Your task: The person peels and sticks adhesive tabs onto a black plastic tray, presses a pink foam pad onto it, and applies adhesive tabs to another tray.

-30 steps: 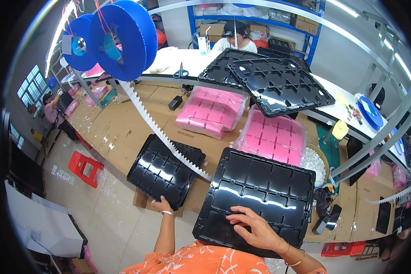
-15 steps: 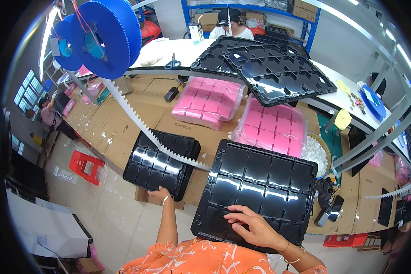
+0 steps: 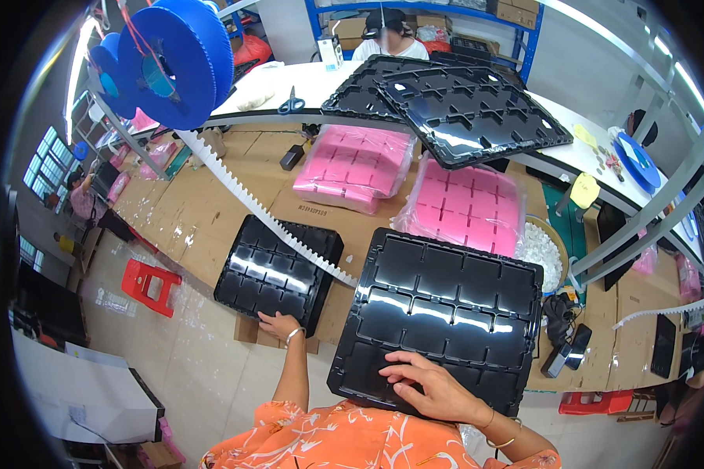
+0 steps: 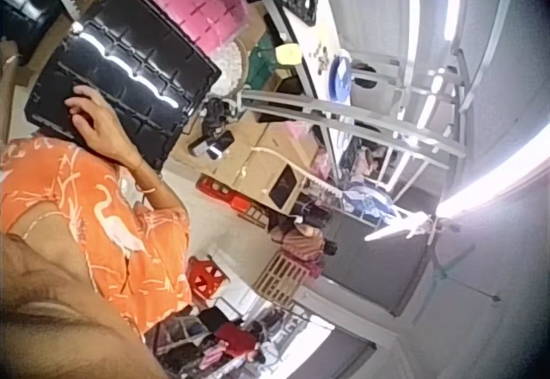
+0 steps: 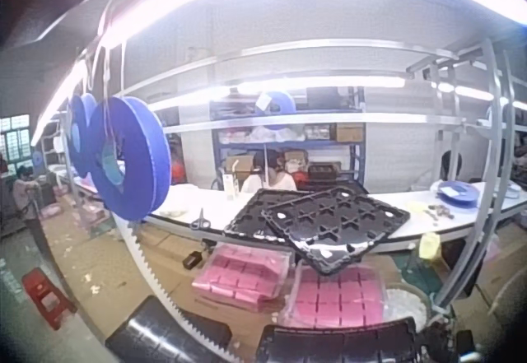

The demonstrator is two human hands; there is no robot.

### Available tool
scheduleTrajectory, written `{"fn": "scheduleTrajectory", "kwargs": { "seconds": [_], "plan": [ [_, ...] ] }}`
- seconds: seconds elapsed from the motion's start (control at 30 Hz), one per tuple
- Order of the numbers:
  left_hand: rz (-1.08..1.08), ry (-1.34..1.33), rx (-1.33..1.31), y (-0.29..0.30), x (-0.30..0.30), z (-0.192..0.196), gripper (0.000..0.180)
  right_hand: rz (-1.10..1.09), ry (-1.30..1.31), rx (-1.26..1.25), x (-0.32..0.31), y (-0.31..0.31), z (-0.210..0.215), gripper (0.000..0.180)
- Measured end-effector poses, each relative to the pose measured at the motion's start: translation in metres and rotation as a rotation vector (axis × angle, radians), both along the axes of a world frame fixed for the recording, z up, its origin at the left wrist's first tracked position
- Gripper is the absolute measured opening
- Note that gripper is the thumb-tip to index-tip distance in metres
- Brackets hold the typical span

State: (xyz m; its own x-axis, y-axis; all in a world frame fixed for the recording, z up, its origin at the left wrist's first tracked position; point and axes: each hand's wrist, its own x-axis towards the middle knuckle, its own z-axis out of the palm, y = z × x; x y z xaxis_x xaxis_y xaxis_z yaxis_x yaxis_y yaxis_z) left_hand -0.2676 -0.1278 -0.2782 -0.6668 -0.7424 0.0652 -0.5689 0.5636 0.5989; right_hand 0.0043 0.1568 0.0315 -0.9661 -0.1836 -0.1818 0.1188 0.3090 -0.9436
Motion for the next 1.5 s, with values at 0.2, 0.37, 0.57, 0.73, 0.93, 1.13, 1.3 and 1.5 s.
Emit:
{"fn": "scheduleTrajectory", "kwargs": {
  "seconds": [0.2,0.37,0.57,0.73,0.93,1.13,1.3,1.5],
  "plan": [
    [-0.059,-0.036,0.0,-0.003,0.003,0.003,0.067,-0.034,0.032,-0.007,0.009,0.0,-0.003,0.032],
    [-0.691,0.455,0.014,0.013,-0.053,0.026,0.084,-0.109,0.032,-0.041,0.013,0.008,0.006,0.029],
    [-0.628,0.234,0.747,0.026,-0.137,-0.007,0.03,0.032,0.125,-0.037,-0.009,-0.014,0.02,0.028],
    [-0.861,0.275,1.341,0.074,-0.07,0.087,0.012,-0.095,0.314,0.057,-0.021,0.007,0.0,0.031],
    [-0.791,0.203,1.78,0.066,0.07,0.267,0.014,-0.186,0.46,0.234,-0.079,-0.004,0.002,0.067],
    [-0.781,0.215,1.891,0.038,0.095,0.275,0.017,0.066,0.173,0.026,-0.095,-0.009,-0.008,0.034],
    [-0.552,0.305,1.895,0.043,0.121,0.263,0.03,0.036,0.087,-0.07,-0.076,-0.013,-0.005,0.028],
    [-0.911,0.052,1.761,0.061,0.153,0.241,0.016,-0.037,0.02,-0.091,-0.066,-0.014,-0.014,0.025]
  ]
}}
